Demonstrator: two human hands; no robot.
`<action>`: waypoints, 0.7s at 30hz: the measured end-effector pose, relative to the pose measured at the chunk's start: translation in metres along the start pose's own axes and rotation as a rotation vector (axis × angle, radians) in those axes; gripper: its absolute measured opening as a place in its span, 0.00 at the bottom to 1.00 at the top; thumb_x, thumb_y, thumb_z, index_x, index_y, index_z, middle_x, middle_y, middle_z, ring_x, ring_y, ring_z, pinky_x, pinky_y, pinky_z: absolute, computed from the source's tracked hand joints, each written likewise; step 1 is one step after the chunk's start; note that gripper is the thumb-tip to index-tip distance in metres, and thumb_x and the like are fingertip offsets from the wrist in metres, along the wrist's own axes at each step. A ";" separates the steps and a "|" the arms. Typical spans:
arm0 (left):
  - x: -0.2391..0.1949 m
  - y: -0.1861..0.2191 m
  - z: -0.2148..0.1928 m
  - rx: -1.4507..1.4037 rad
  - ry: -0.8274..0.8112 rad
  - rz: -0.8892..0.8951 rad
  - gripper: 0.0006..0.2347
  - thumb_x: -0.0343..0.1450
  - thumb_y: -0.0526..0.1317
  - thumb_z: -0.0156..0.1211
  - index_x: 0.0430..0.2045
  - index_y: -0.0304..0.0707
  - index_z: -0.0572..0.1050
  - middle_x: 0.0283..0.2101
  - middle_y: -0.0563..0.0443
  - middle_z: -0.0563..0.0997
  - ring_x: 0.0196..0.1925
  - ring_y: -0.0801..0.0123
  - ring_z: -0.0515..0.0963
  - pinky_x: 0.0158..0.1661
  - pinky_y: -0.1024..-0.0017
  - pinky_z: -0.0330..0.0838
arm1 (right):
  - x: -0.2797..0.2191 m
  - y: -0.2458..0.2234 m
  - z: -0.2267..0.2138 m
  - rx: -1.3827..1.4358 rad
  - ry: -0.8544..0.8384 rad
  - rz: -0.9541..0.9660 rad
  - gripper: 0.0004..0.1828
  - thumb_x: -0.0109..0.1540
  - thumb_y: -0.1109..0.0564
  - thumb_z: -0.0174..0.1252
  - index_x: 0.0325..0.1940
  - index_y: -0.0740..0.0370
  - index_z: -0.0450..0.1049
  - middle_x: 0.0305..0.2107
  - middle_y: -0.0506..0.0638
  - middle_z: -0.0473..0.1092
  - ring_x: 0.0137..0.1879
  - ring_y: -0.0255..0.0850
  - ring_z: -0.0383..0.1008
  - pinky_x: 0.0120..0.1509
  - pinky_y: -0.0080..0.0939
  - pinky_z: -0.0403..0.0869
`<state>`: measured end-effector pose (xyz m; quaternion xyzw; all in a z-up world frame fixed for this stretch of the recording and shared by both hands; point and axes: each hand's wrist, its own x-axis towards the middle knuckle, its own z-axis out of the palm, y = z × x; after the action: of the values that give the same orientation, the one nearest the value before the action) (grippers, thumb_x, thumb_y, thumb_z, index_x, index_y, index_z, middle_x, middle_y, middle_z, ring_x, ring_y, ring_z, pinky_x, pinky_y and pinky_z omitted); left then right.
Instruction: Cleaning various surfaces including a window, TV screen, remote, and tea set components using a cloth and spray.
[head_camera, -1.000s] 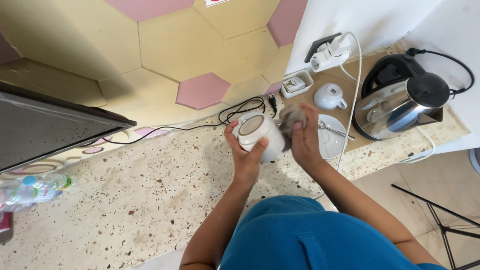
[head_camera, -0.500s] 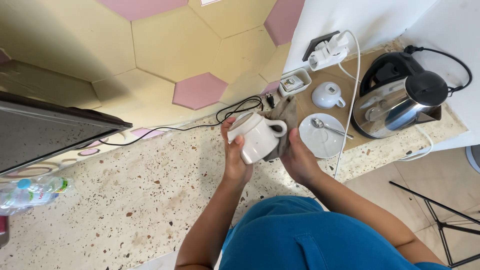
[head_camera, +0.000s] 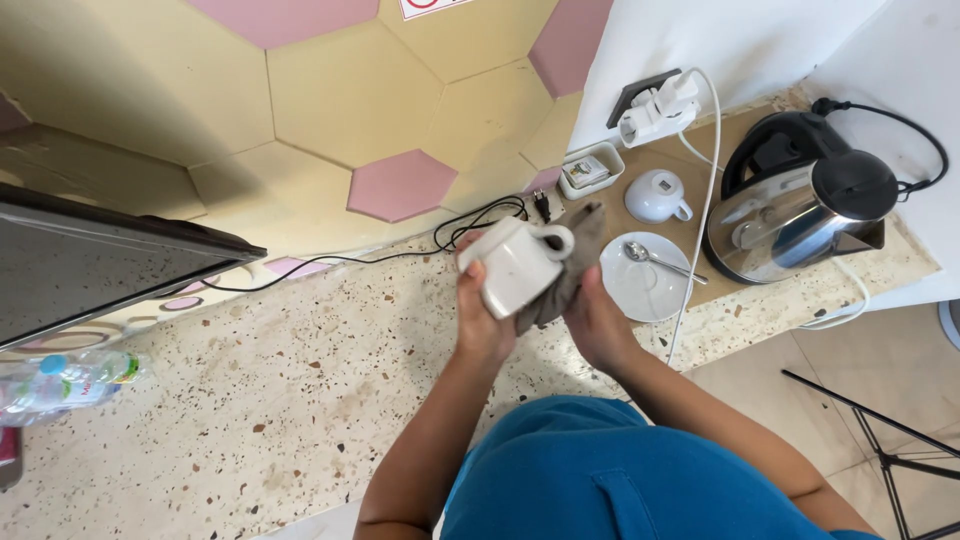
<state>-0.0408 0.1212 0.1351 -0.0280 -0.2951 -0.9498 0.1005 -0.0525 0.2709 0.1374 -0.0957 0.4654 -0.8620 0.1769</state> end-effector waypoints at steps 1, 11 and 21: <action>-0.006 -0.003 0.003 -0.016 -0.030 -0.015 0.32 0.69 0.57 0.66 0.60 0.41 0.57 0.58 0.41 0.69 0.62 0.55 0.73 0.61 0.55 0.70 | 0.002 0.007 -0.010 0.041 0.008 -0.029 0.35 0.70 0.36 0.33 0.76 0.58 0.53 0.71 0.49 0.60 0.77 0.42 0.59 0.80 0.45 0.59; 0.007 -0.011 -0.028 0.738 -0.070 0.067 0.34 0.77 0.64 0.45 0.67 0.35 0.54 0.54 0.36 0.71 0.56 0.55 0.73 0.57 0.62 0.70 | 0.015 -0.023 -0.004 -0.111 0.208 -0.066 0.28 0.69 0.45 0.46 0.73 0.50 0.54 0.58 0.50 0.68 0.60 0.39 0.72 0.63 0.46 0.74; 0.006 -0.005 -0.028 0.609 -0.061 -0.112 0.44 0.68 0.60 0.62 0.71 0.45 0.40 0.64 0.34 0.62 0.63 0.52 0.70 0.59 0.57 0.74 | -0.003 -0.020 0.033 -1.190 0.097 -0.606 0.25 0.72 0.53 0.52 0.71 0.66 0.60 0.66 0.64 0.61 0.71 0.56 0.65 0.73 0.49 0.66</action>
<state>-0.0478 0.1085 0.1101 -0.0088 -0.5700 -0.8205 0.0429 -0.0430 0.2573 0.1720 -0.2644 0.8214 -0.4732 -0.1773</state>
